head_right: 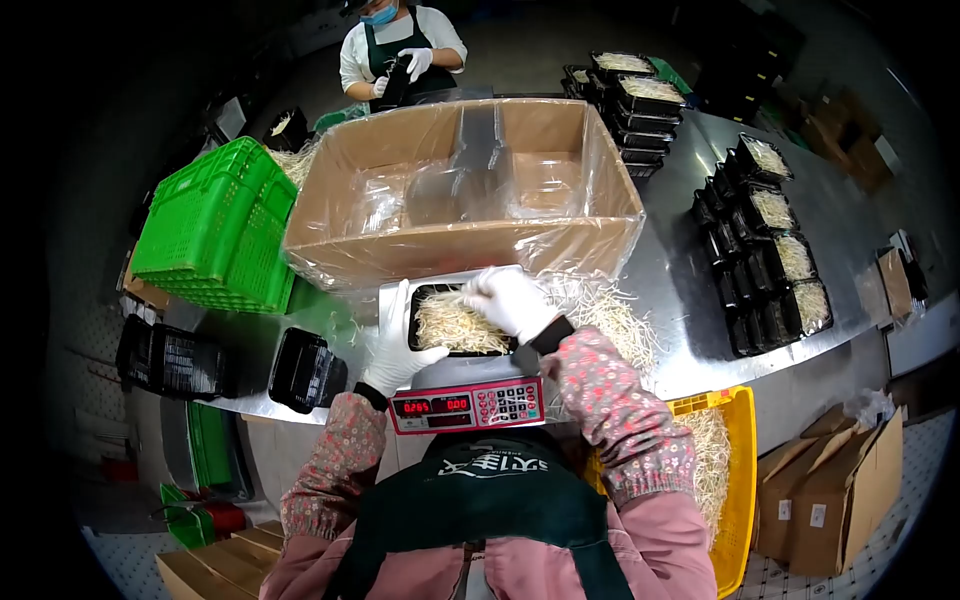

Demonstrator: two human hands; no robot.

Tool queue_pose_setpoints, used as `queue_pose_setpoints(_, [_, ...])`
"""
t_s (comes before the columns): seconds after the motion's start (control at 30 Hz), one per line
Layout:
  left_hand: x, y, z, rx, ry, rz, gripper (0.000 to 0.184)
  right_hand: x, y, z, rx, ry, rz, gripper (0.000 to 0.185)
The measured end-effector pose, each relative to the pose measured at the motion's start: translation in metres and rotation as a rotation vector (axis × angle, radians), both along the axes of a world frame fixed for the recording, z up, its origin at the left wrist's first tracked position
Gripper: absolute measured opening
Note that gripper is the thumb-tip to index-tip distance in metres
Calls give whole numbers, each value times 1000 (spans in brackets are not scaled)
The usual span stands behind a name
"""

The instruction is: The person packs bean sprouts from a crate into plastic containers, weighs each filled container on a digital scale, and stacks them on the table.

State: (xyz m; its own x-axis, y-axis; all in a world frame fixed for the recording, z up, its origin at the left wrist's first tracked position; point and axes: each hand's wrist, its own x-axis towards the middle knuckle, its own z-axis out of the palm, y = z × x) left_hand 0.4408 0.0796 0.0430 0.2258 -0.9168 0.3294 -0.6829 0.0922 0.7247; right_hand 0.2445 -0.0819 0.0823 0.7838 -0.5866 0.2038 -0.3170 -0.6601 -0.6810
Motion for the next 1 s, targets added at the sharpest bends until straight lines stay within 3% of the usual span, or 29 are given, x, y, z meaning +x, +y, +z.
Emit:
queue_pose_setpoints(0.07, [2, 5, 0, -3, -55, -32, 119, 2, 8, -18, -182, 250, -4, 31])
queue_pose_setpoints(0.17, [1, 2, 12, -5, -180, -87, 114, -11, 3, -30, -99, -69, -9, 39])
queue_pose_setpoints(0.27, [-8, -19, 16, -37, -438, -248, 107, -4, 21, -59, -192, 27, 16, 50])
queue_pose_setpoints(0.3, [-11, -26, 7, -43, -474, -241, 96, 4, 33, -72, -307, 137, -10, 54])
queue_pose_setpoints(0.37, [-17, -28, 5, 114, -535, -197, 85, 14, 50, -89, -272, 97, -114, 56])
queue_pose_setpoints(0.43, [-13, -40, -19, 11, -466, -226, 75, 21, 46, -85, -149, 189, -85, 57])
queue_pose_setpoints(0.5, [-16, -42, -21, 161, -520, -167, 75, 19, 42, -47, -9, 250, -20, 54])
queue_pose_setpoints(0.63, [-21, -48, -15, 172, -592, -166, 78, -33, 40, -26, -189, -154, -70, 47])
queue_pose_setpoints(0.7, [-23, -46, -10, 172, -557, -173, 80, -84, 8, -28, 3, -224, -68, 43])
queue_pose_setpoints(0.77, [-20, -45, -15, 177, -510, -176, 83, -142, -23, -55, 34, -148, -401, 44])
queue_pose_setpoints(0.83, [-20, -41, -9, 130, -347, -188, 84, -194, -53, -102, -5, 301, -598, 67])
queue_pose_setpoints(0.87, [-25, -37, 5, 200, -344, -155, 86, -203, -64, -113, 73, 583, -516, 88])
queue_pose_setpoints(0.9, [-24, -35, 12, 205, -343, -142, 86, -201, -65, -116, 72, 582, -502, 88])
queue_pose_setpoints(1.0, [-22, -22, 30, 166, -164, -72, 85, -186, -78, -140, 63, 844, -383, 111])
